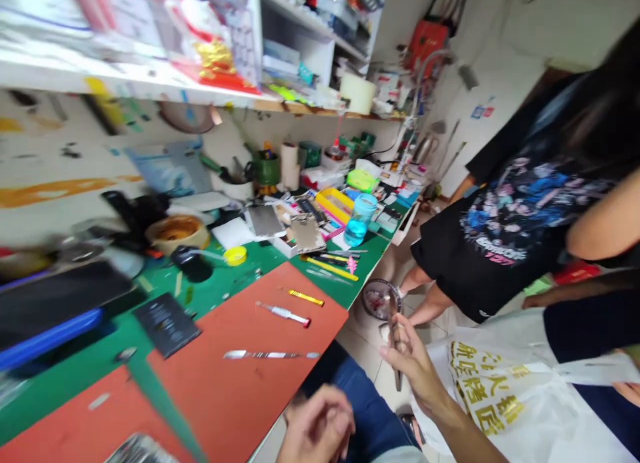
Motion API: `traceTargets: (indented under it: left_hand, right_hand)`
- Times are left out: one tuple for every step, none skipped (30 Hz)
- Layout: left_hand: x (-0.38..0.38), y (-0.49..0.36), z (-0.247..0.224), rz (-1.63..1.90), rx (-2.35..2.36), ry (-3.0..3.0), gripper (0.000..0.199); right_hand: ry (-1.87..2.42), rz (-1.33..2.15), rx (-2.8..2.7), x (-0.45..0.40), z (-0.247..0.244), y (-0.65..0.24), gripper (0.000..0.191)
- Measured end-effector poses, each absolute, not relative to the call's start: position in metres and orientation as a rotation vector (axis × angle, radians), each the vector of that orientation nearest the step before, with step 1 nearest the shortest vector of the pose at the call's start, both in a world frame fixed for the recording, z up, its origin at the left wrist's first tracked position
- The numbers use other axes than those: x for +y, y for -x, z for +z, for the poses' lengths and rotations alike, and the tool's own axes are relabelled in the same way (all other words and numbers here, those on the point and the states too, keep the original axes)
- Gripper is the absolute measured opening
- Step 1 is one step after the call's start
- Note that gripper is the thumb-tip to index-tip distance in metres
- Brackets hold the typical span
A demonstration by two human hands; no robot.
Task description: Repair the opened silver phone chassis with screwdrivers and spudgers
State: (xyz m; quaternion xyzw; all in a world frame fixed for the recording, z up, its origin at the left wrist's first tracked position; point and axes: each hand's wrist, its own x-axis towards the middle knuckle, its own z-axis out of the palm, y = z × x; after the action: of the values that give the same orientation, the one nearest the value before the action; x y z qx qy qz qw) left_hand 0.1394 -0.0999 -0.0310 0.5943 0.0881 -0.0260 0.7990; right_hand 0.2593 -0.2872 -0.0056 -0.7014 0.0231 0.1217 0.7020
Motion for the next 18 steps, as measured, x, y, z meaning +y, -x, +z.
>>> traceTargets:
  left_hand:
    - [-0.098,-0.149,-0.018,0.025,0.184,-1.162,0.061]
    - [-0.096,-0.162,-0.005,0.085,0.200,-1.078,0.058]
    - [-0.093,-0.177,0.007,0.127,0.241,-1.010,0.057]
    - [-0.091,-0.193,0.018,0.152,0.265,-0.981,0.058]
    - [-0.090,-0.209,0.025,0.152,0.277,-0.966,0.060]
    - [-0.091,-0.222,0.030,0.134,0.285,-0.960,0.062]
    - [-0.094,-0.234,0.032,0.122,0.293,-0.958,0.064]
    - [-0.099,-0.242,0.032,0.109,0.299,-0.959,0.066]
    - [-0.104,-0.248,0.031,0.092,0.305,-0.960,0.067]
    - [-0.110,-0.251,0.029,0.078,0.312,-0.961,0.069]
    - [-0.115,-0.252,0.026,0.065,0.321,-0.962,0.071]
    - [-0.121,-0.251,0.022,0.048,0.328,-0.963,0.073]
    - [-0.125,-0.248,0.018,0.040,0.338,-0.967,0.074]
    - [-0.128,-0.245,0.013,0.038,0.346,-0.975,0.076]
    - [-0.131,-0.241,0.007,0.047,0.350,-0.982,0.078]
    - [-0.133,-0.236,0.000,0.057,0.351,-0.994,0.080]
    - [-0.135,-0.231,-0.008,0.071,0.349,-1.009,0.081]
    - [-0.136,-0.225,-0.017,0.079,0.348,-1.029,0.082]
  right_hand:
    - [1.571,0.284,0.061,-0.290,-0.004,-0.259,0.081]
    - [1.580,0.298,0.061,-0.292,-0.004,-0.259,0.082]
    - [1.587,0.318,0.054,-0.293,-0.005,-0.259,0.083]
    - [1.591,0.343,0.043,-0.295,-0.006,-0.259,0.085]
    - [1.594,0.365,0.033,-0.296,-0.007,-0.259,0.086]
    - [1.597,0.389,0.023,-0.296,-0.008,-0.260,0.085]
    - [1.598,0.411,0.014,-0.296,-0.009,-0.261,0.084]
    - [1.594,0.427,0.008,-0.295,-0.009,-0.261,0.082]
    - [1.586,0.431,0.007,-0.294,-0.009,-0.261,0.079]
    - [1.574,0.427,0.007,-0.292,-0.008,-0.262,0.075]
    - [1.559,0.421,0.007,-0.290,-0.007,-0.262,0.073]
    - [1.545,0.414,0.005,-0.289,-0.006,-0.262,0.072]
    - [1.534,0.405,0.005,-0.287,-0.005,-0.262,0.074]
    - [1.526,0.402,0.007,-0.286,-0.005,-0.263,0.077]
    - [1.519,0.402,0.007,-0.285,-0.005,-0.263,0.080]
    - [1.514,0.401,0.008,-0.285,-0.006,-0.263,0.083]
    - [1.511,0.399,0.007,-0.285,-0.007,-0.264,0.086]
    - [1.508,0.401,0.006,-0.286,-0.008,-0.265,0.089]
